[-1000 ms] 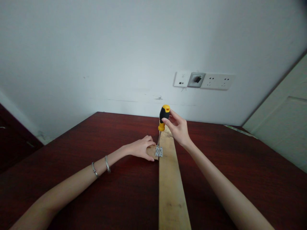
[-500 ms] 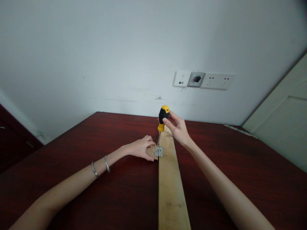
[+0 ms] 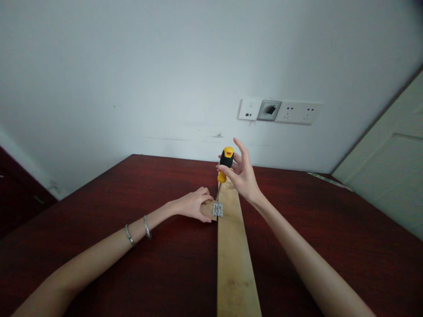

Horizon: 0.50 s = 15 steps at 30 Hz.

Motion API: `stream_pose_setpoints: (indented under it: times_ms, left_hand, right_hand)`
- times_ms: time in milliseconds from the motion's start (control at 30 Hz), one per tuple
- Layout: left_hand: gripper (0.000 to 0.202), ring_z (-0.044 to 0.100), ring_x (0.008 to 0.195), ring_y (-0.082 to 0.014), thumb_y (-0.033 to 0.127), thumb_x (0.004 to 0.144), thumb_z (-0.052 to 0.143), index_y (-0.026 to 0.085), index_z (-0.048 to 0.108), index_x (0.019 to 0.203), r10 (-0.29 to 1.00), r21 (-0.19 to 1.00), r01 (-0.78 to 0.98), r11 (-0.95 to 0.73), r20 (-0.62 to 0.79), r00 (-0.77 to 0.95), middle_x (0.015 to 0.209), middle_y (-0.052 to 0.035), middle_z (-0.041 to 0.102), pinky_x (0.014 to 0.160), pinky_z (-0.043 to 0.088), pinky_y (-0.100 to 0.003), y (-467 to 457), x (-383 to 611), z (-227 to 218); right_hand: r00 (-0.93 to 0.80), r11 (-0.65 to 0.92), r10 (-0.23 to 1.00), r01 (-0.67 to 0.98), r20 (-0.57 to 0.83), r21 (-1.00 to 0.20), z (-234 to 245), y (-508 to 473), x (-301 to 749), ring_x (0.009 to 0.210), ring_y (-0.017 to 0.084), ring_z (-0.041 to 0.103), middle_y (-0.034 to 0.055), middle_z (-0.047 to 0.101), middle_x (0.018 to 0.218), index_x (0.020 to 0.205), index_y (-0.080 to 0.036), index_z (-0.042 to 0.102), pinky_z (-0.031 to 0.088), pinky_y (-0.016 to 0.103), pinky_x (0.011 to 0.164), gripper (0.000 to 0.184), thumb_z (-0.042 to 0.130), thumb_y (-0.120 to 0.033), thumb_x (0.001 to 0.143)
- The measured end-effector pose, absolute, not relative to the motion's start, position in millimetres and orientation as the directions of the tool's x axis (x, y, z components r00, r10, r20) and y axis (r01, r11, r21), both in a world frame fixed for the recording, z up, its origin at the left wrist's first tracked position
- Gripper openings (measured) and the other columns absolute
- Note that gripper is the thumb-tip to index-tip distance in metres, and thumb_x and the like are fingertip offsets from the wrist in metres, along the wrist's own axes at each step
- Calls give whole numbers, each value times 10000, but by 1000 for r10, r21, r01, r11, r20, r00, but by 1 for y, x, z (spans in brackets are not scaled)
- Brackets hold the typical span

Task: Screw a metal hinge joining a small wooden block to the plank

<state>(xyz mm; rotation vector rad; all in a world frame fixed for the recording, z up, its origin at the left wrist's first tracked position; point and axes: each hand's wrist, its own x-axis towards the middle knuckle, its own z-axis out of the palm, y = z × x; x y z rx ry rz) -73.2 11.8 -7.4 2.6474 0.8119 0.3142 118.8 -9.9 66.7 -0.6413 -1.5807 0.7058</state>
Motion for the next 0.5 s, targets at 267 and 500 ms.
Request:
stream_pose_setpoints:
  times_ms: [267,500]
  left_hand:
    - [621,485,973,-230,490,597,779,174,586,1095,576,388,497,-776,115,810,1038,-66,484,829,456,-327,12,-73,-8]
    - [634,491,980,-238,509,601,767,185,583,1114,584,397,503,-768,111,804,1046,-65,483,837,451,-338,12,-73,-9]
  right_hand:
    - [-187,683,723,46,665,-729,70,-11,125,1028,208,600,58,477,1355,1387,-330,376,539,402,875,541,522,-311,867]
    - [-186,719,693,110,697,-686,73,-15,125,1074,211,568,56,454,1388,1408,-333,350,549,367,860,609,577,-318,844]
